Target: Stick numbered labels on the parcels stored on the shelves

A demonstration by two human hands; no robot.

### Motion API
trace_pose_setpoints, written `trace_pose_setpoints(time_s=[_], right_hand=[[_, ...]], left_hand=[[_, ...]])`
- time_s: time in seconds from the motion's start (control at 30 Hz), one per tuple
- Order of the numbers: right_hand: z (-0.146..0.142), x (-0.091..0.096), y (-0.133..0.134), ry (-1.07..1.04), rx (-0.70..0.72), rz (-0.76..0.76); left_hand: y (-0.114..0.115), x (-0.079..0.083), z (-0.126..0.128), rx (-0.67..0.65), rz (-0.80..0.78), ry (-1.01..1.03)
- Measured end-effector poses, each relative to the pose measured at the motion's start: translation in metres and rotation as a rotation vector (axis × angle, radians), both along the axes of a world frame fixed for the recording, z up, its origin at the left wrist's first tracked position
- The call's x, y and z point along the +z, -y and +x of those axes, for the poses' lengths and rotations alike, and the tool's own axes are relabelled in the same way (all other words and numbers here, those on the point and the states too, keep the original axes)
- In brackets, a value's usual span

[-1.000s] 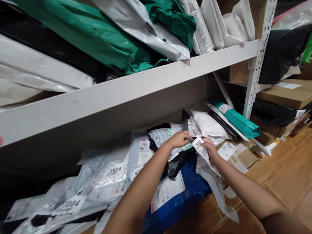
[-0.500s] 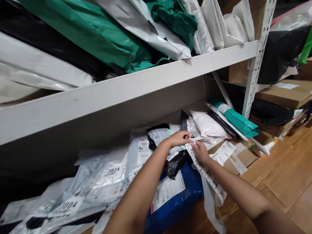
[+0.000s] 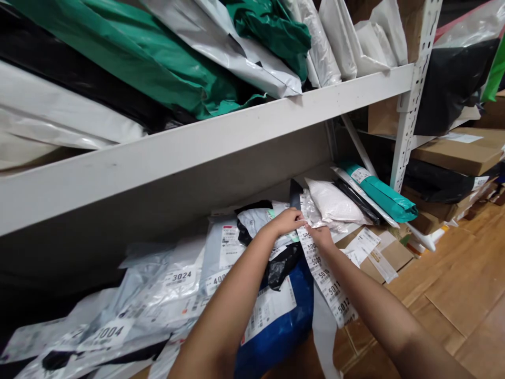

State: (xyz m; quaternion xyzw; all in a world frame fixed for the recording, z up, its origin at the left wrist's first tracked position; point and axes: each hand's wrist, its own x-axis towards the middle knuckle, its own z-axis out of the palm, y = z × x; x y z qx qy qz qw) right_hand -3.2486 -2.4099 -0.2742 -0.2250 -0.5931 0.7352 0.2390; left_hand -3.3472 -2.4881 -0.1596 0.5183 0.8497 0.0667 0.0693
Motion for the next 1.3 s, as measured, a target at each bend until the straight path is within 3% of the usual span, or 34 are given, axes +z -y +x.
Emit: trace_pose_setpoints(time_s=[0.27, 0.57, 0.77, 0.9, 0.97, 1.07, 1.2, 1.3], right_hand=[[0.013, -0.001, -0.004, 0.04, 0.075, -0.257], [0.046, -0.001, -0.009, 0.03, 0.167, -0.367], [0.068, 0.0, -0.01, 0.151, 0.261, -0.303], [0.082, 0.001, -0.027, 0.079, 0.438, -0.058], [0.085, 0.004, -0.037, -0.067, 0.469, 0.038], [0.082, 0.008, -0.047, -0.207, 0.438, -0.012], [0.073, 0.009, -0.042, -0.283, 0.391, -0.083], [0.064, 0.005, -0.035, -0.226, 0.176, -0.086]], left_hand=[[-0.011, -0.006, 0.024, 0.108, -0.143, -0.251], [-0.016, -0.008, 0.04, 0.198, -0.21, -0.388], [-0.018, -0.012, 0.045, 0.225, -0.17, -0.444], [-0.017, -0.01, 0.046, 0.166, -0.071, -0.477], [-0.016, -0.008, 0.043, -0.02, 0.019, -0.38], [-0.015, -0.009, 0.036, -0.277, 0.134, -0.053], [-0.015, -0.01, 0.026, -0.164, 0.156, 0.191], [-0.018, -0.008, 0.025, -0.066, 0.153, 0.197]])
